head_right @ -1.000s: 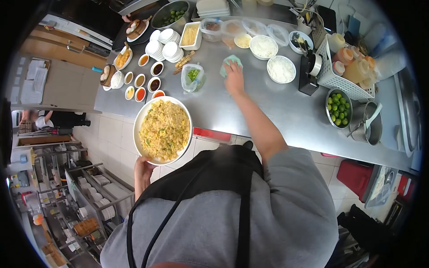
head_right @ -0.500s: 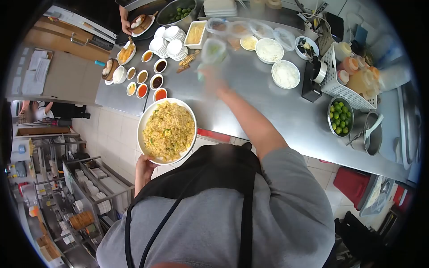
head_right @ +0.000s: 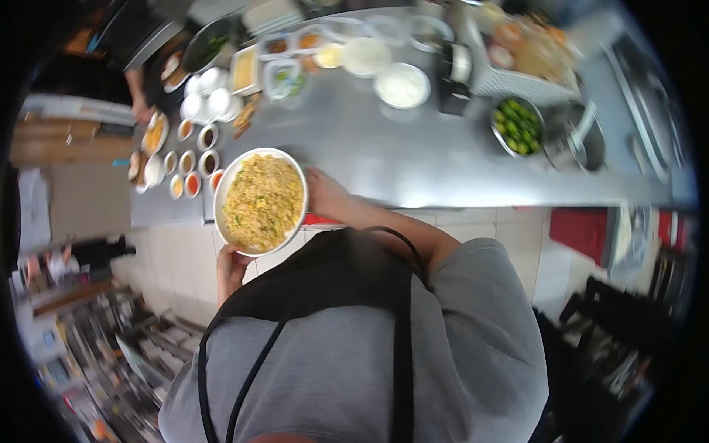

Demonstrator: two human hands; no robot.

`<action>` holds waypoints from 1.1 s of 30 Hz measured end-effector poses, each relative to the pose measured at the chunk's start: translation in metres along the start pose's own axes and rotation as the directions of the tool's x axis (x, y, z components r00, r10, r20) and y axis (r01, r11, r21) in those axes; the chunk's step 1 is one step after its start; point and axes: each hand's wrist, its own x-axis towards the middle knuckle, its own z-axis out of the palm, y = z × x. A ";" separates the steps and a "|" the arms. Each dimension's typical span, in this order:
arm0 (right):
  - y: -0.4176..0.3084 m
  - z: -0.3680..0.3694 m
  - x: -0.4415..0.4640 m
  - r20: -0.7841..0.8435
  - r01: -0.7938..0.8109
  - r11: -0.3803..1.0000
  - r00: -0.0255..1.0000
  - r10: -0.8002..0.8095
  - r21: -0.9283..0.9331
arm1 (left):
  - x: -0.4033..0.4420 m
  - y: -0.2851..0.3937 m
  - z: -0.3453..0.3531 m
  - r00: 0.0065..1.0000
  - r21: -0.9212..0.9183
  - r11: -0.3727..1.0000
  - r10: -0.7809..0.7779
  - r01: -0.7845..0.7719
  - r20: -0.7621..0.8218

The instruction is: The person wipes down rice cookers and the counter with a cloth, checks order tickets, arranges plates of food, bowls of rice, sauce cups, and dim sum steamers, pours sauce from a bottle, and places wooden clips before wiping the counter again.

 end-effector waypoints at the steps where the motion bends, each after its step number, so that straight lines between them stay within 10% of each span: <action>1: -0.030 -0.049 -0.022 -0.174 -0.188 0.980 0.970 0.173 -0.073 | -0.020 0.014 -0.024 0.999 -0.023 1.000 -0.011 0.012 0.040; 6: 0.003 -0.083 -0.150 -0.544 -0.634 0.760 0.592 0.595 0.141 | 0.002 0.034 -0.015 0.983 0.019 1.000 0.013 -0.016 0.181; 11: -0.007 -0.094 -0.331 -0.594 -0.956 0.240 0.098 0.798 0.166 | 0.028 0.046 -0.008 0.974 -0.004 0.995 -0.097 0.100 0.206; 14: -0.017 -0.089 -0.452 -0.683 -0.927 -0.040 -0.303 0.665 0.373 | 0.022 0.046 -0.002 0.969 -0.011 0.998 -0.062 0.066 0.241; 16: -0.014 -0.080 -0.535 -0.129 -0.565 -0.555 -0.763 0.634 0.611 | 0.031 0.041 -0.002 0.966 -0.016 0.998 -0.062 0.068 0.251; 18: -0.021 -0.087 -0.563 -0.270 -0.402 -0.496 -0.909 0.318 0.769 | 0.026 0.038 0.005 0.983 -0.028 0.998 -0.043 0.049 0.177; 19: -0.009 -0.082 -0.565 -0.262 -0.393 -0.498 -0.913 0.313 0.773 | 0.033 0.036 0.002 0.983 -0.029 0.999 -0.039 0.045 0.182; 21: 0.020 -0.075 -0.566 -0.122 -0.050 0.127 -0.738 0.663 0.991 | 0.043 0.033 -0.005 0.980 -0.025 0.998 -0.043 0.049 0.195; 23: 0.024 -0.081 -0.498 -0.418 -0.550 -0.056 -0.694 0.586 0.834 | 0.048 0.031 -0.007 0.975 -0.029 0.998 -0.049 0.057 0.215; 25: -0.003 -0.098 -0.429 -0.399 -0.715 -0.338 -0.648 0.649 0.612 | 0.052 0.033 -0.007 0.971 -0.034 0.997 -0.054 0.064 0.232; 30: -0.112 -0.072 -0.277 -0.322 -0.746 -0.004 -0.293 0.900 0.666 | 0.047 0.035 -0.003 0.964 -0.045 0.995 -0.078 0.093 0.255; 31: -0.134 -0.086 -0.246 -0.071 -0.671 -0.119 -0.249 0.966 0.732 | 0.045 0.036 -0.003 0.965 -0.048 0.995 -0.075 0.090 0.253; 33: -0.156 -0.076 -0.210 -0.225 -0.497 0.211 0.033 0.974 0.842 | 0.046 0.035 0.001 0.964 -0.059 0.995 -0.068 0.086 0.256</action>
